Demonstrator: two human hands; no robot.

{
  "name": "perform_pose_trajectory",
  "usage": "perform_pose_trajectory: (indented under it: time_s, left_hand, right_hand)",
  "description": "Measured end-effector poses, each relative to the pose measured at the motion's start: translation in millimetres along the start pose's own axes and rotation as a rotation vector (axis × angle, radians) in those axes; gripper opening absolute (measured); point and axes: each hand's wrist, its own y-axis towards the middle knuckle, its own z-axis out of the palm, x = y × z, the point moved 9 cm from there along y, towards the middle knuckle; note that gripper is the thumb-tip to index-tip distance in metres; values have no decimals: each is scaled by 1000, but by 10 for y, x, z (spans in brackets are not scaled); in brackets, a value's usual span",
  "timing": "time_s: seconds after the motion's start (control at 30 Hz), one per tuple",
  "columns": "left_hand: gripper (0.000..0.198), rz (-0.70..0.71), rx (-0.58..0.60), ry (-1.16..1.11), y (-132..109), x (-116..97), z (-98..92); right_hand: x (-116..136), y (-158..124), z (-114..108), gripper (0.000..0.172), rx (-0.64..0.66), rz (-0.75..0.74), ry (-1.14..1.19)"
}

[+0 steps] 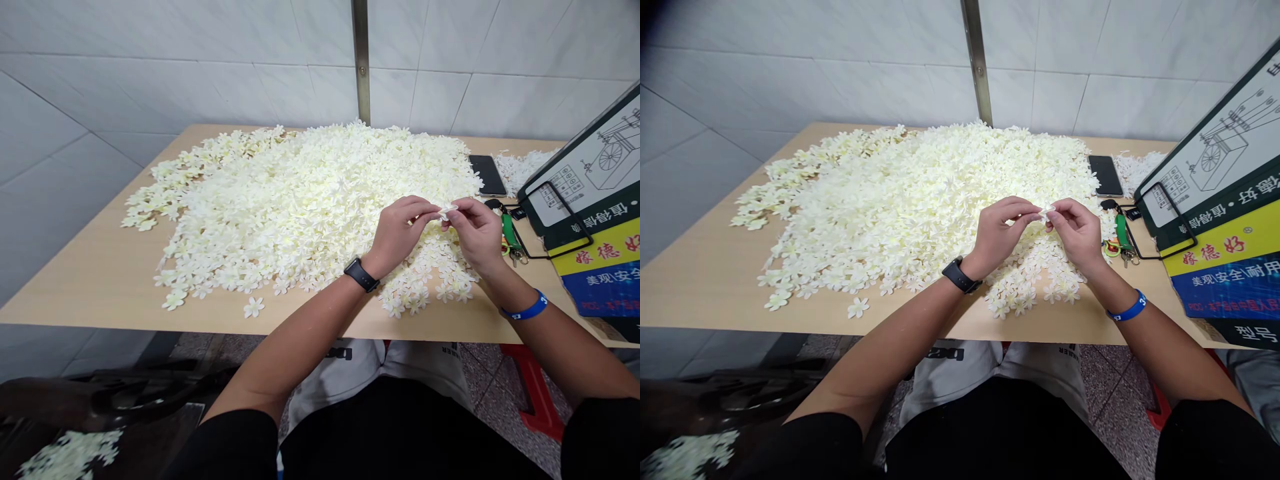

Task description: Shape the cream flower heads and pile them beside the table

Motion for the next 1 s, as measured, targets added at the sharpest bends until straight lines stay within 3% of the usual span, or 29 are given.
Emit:
perform_pose_trajectory:
  time_s: [0.37,0.57,0.7,0.83,0.97,1.0]
  left_hand:
    - [8,17,5,-15,-6,-14,16]
    - [8,-215,-47,-215,2,107,-17]
    - [12,-309,-107,-214,8,209,-91]
    - [31,-257,-88,-77,18,224,-100]
    - [6,-115,-54,63,13,102,-72]
    - [13,-90,-47,69,10,72,-64]
  right_hand:
    - [56,7,18,36,7,11,11]
    - [18,8,1,33,-2,25,30]
    - [-30,23,-48,32,-41,15,61]
    - [-34,31,-47,34,-45,19,42]
    - [-8,24,-45,31,-50,20,11]
    - [-4,20,-46,29,-53,20,4]
